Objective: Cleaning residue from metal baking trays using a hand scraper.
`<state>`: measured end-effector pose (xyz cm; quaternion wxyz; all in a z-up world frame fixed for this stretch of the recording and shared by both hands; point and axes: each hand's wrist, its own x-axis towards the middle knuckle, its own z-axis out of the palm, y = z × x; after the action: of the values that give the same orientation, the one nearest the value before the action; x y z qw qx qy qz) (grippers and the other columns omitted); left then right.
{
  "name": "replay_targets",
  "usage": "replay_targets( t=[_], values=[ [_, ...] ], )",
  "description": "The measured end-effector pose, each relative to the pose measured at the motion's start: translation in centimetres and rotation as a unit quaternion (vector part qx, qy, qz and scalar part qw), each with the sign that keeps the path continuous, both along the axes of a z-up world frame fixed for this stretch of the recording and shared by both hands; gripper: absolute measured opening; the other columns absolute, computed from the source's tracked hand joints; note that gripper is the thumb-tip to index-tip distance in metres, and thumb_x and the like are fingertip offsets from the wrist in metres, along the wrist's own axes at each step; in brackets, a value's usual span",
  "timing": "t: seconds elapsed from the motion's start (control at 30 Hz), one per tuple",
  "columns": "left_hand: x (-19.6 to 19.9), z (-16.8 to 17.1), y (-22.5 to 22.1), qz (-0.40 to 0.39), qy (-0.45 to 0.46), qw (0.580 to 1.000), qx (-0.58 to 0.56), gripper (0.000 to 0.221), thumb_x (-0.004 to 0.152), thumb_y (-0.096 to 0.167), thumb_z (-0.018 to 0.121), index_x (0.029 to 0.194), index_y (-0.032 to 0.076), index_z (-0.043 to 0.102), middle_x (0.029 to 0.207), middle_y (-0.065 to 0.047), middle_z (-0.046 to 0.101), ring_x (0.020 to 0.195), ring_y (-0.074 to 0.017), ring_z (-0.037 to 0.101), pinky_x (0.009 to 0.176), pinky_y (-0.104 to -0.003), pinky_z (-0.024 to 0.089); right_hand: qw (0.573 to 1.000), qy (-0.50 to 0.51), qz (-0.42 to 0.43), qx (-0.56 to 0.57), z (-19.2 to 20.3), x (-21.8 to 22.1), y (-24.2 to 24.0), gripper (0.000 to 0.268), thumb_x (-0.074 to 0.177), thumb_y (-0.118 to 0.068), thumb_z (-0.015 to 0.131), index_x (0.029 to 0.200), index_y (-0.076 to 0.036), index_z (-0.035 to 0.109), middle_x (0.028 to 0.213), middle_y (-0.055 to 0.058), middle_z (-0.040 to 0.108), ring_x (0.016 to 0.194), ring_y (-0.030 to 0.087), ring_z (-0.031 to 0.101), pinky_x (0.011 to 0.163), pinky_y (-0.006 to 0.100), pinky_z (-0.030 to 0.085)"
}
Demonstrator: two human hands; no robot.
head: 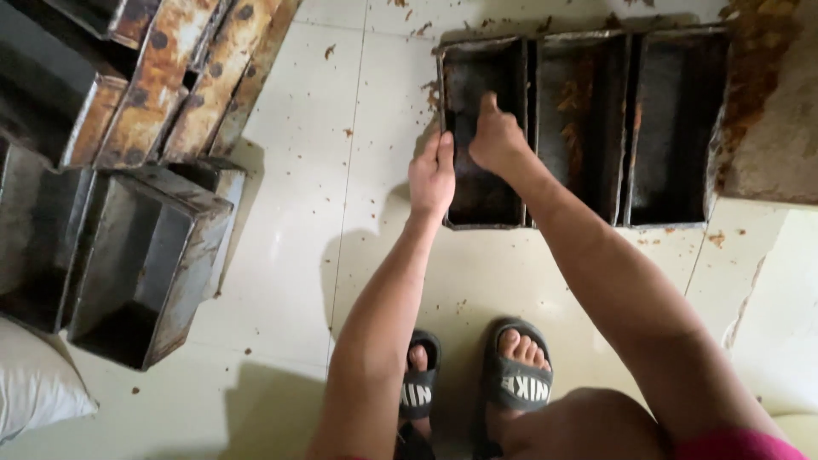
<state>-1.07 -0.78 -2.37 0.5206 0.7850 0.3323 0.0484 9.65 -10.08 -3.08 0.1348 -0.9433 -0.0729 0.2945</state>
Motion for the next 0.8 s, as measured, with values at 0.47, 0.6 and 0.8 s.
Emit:
replay_targets(
  t=[0.47, 0.6, 0.8],
  values=[
    [0.7, 4.1, 0.2, 0.042, -0.042, 0.998, -0.032, 0.051, 0.101, 0.055, 0.05, 0.134, 0.019, 0.064, 0.112, -0.026, 0.073, 0.109, -0.0452, 0.068, 0.095, -0.055, 0.056, 0.918, -0.063, -0.201, 0.336, -4.2, -5.5, -2.1, 0.025, 0.093, -0.004, 0.052, 0.119, -0.004, 0.054, 0.105, 0.025, 0.069, 0.11, 0.044, 0.066, 0.092, 0.052, 0.052],
    [0.5, -1.6, 0.3, 0.007, 0.018, 1.0, -0.021, 0.06, 0.101, 0.063, 0.044, 0.13, 0.016, 0.067, 0.114, -0.022, 0.073, 0.113, -0.0461, 0.065, 0.1, -0.056, 0.05, 0.903, -0.023, -0.236, 0.359, -3.2, -6.4, -2.3, 0.032, 0.09, -0.002, 0.057, 0.122, -0.005, 0.053, 0.106, 0.021, 0.067, 0.108, 0.04, 0.066, 0.091, 0.05, 0.052],
    [2.3, -0.3, 2.4, -0.108, 0.108, 0.987, 0.053, 0.062, 0.106, 0.053, 0.032, 0.14, 0.009, 0.058, 0.126, -0.029, 0.067, 0.119, -0.0479, 0.062, 0.109, -0.058, 0.044, 0.856, 0.106, -0.291, 0.415, 1.7, -5.9, -0.4, 0.047, 0.082, 0.006, 0.063, 0.126, -0.005, 0.051, 0.113, 0.021, 0.065, 0.106, 0.043, 0.065, 0.095, 0.053, 0.049]
  ],
)
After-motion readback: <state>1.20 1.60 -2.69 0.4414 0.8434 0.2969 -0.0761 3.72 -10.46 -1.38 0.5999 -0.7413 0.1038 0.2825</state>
